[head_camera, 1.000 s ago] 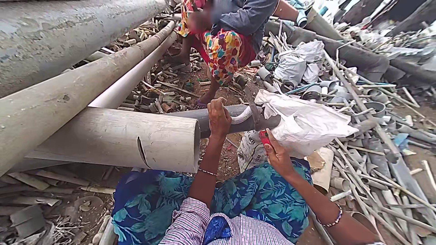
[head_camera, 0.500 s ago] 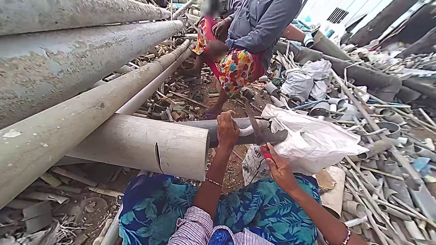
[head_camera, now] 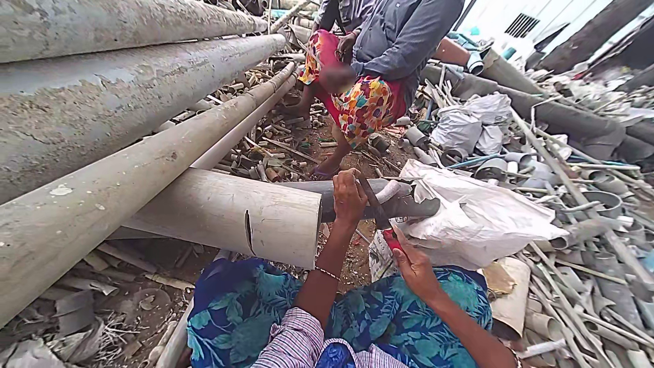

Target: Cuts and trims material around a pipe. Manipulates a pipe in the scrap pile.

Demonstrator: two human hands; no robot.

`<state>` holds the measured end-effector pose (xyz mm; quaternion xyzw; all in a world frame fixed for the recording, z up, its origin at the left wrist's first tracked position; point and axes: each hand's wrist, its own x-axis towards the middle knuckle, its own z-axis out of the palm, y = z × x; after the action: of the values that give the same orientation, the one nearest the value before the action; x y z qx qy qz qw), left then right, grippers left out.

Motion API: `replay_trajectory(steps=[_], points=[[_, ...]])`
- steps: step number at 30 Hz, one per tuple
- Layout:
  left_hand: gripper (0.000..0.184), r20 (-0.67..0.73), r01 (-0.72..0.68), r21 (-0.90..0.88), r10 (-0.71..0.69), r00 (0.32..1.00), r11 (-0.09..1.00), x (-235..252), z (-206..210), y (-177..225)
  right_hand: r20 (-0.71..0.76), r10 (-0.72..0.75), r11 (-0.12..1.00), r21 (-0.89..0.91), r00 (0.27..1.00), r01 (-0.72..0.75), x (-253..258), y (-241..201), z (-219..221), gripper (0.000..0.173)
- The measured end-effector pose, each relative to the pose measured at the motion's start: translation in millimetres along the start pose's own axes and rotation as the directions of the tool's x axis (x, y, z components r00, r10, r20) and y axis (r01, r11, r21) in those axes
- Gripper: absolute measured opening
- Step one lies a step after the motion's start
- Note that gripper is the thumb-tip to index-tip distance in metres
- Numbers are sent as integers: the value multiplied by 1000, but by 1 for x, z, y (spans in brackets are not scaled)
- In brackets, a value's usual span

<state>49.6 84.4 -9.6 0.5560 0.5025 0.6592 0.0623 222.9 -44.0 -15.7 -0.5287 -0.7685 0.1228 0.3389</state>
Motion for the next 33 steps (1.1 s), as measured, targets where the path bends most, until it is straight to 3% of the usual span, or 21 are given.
replay_trajectory(steps=[3, 6, 10, 13, 17, 20, 22, 27, 31, 33], points=[[22, -15, 2, 17, -1, 1000, 1000, -5, 2, 0, -49, 152, 987, 55, 987, -149, 4, 1, -1, 52], [21, -79, -15, 55, 19, 997, 998, -4, 6, -3, 10, 56, 998, 25, 998, -57, 1, -4, 5, 51], [23, -76, -1, 138, 12, 997, 990, -10, 4, -1, -56, 135, 990, 47, 989, -133, 4, 0, 6, 51], [21, -98, 4, 170, 13, 995, 985, -8, 3, -3, -17, -3, 1000, -12, 1000, 3, -1, -1, 12, 50], [28, 132, 36, 120, -51, 990, 992, -6, -18, -1, -81, 147, 989, 42, 986, -144, 6, 8, 11, 50], [33, 344, 44, 74, -67, 936, 996, 0, -46, -2, -87, 204, 975, 105, 975, -195, 7, 13, 16, 52], [38, 387, -14, 87, -21, 922, 996, 5, -53, -6, -98, 211, 972, 127, 973, -198, 8, 15, 19, 51], [42, 277, -218, 172, 165, 947, 961, -14, -53, -23, -99, 206, 969, 157, 974, -189, 4, 13, 27, 51], [38, 97, -169, 215, 151, 984, 962, -14, -42, -28, -125, 91, 994, 72, 988, -82, -9, 2, 33, 49], [37, 112, -178, 216, 157, 981, 960, -19, -45, -27, -146, -42, 999, 1, 988, 42, -18, 0, 34, 47]])
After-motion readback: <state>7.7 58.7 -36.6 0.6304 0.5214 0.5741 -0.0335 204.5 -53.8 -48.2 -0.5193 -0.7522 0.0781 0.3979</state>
